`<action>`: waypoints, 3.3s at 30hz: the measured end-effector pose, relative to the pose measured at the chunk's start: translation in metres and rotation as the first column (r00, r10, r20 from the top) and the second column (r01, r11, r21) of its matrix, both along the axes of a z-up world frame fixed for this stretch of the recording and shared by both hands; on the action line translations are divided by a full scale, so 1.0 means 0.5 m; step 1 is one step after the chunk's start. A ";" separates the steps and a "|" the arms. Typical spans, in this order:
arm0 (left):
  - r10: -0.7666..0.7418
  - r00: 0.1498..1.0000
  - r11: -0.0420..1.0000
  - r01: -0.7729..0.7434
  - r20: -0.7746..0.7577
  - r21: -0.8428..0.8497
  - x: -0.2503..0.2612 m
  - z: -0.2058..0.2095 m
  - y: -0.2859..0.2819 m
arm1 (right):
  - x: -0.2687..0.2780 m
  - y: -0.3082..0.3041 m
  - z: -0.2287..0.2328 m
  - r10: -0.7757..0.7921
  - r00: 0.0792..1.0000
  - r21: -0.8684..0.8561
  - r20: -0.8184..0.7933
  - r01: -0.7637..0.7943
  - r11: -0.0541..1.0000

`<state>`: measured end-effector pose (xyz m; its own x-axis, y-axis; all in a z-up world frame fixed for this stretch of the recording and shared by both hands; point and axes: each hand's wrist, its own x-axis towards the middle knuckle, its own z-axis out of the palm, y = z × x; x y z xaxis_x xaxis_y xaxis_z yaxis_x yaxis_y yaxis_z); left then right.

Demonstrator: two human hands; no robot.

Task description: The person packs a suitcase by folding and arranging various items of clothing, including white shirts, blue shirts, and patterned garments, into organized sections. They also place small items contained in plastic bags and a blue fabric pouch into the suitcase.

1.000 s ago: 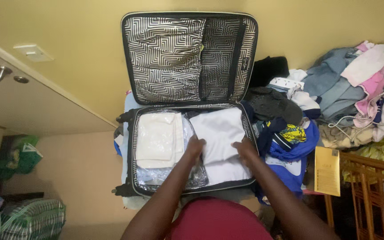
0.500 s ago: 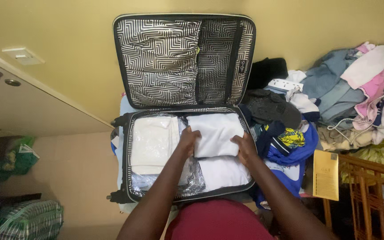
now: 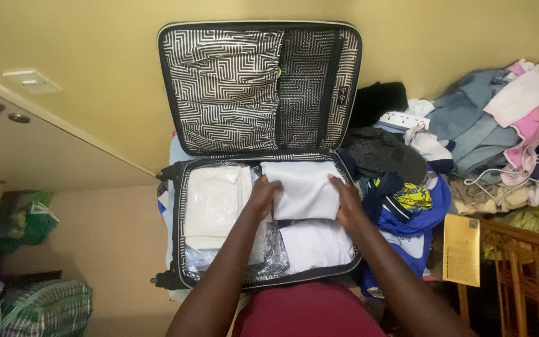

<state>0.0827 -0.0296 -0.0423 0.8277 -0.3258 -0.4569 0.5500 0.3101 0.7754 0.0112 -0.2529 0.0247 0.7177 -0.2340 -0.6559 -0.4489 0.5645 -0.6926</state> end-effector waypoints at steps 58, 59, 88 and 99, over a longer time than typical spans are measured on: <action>0.038 0.982 0.778 -0.145 0.184 0.611 0.001 0.029 -0.001 | 0.048 0.002 -0.071 0.386 0.907 -0.887 -0.169 -0.311 0.341; 0.064 0.982 0.810 -0.156 0.179 0.565 0.009 0.037 -0.003 | 0.059 0.002 -0.049 0.374 0.919 -0.873 -0.126 -0.282 0.398; -0.107 0.869 0.517 -0.366 0.482 0.774 0.010 0.101 -0.049 | 0.017 0.097 -0.044 0.526 0.775 -0.900 -0.350 -0.124 -0.417; -0.823 0.568 0.052 0.084 -0.005 0.995 -0.061 0.100 -0.067 | 0.052 0.045 -0.153 0.508 0.709 -0.842 -0.489 -0.232 -0.488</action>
